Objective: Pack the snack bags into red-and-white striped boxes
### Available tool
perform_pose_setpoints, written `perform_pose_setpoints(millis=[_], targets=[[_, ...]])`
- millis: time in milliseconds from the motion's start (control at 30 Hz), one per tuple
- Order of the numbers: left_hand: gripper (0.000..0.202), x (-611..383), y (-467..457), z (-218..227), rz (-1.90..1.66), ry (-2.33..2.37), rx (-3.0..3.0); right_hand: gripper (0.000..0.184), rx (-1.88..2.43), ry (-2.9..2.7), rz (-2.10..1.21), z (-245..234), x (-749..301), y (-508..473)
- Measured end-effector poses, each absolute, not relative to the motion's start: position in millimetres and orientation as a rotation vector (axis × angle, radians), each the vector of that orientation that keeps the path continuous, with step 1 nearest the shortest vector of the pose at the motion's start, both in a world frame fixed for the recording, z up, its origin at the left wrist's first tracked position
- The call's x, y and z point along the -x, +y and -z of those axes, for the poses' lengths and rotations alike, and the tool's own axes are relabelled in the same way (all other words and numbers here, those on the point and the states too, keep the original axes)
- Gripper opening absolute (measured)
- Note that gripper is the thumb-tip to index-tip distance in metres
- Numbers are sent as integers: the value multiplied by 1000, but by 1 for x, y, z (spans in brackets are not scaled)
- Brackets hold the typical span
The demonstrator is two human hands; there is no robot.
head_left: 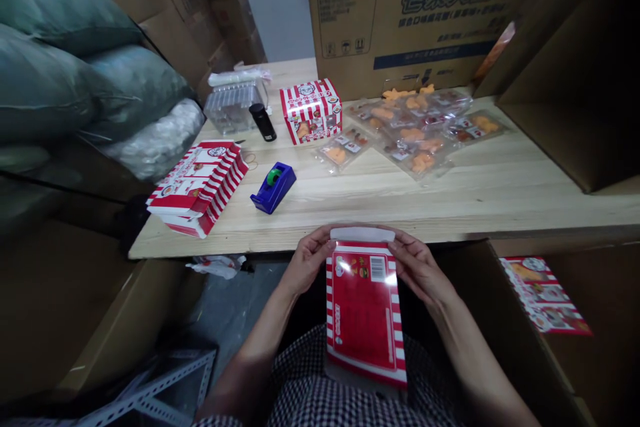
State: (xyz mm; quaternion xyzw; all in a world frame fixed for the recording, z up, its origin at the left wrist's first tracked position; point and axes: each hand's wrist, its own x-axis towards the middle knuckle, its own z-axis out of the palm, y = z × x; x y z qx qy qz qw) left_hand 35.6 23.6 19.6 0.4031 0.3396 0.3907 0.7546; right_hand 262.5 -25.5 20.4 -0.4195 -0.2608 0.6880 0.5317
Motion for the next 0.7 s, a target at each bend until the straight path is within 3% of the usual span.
perform_pose_setpoints(millis=[333, 700], targets=[[22, -23, -3, 5, -806, 786, -893, 23, 1088, -779, -1645, 0, -265, -54], [38, -25, 22, -9, -794, 824, -990, 41, 1071, -710, -1660, -7, -260, -28]])
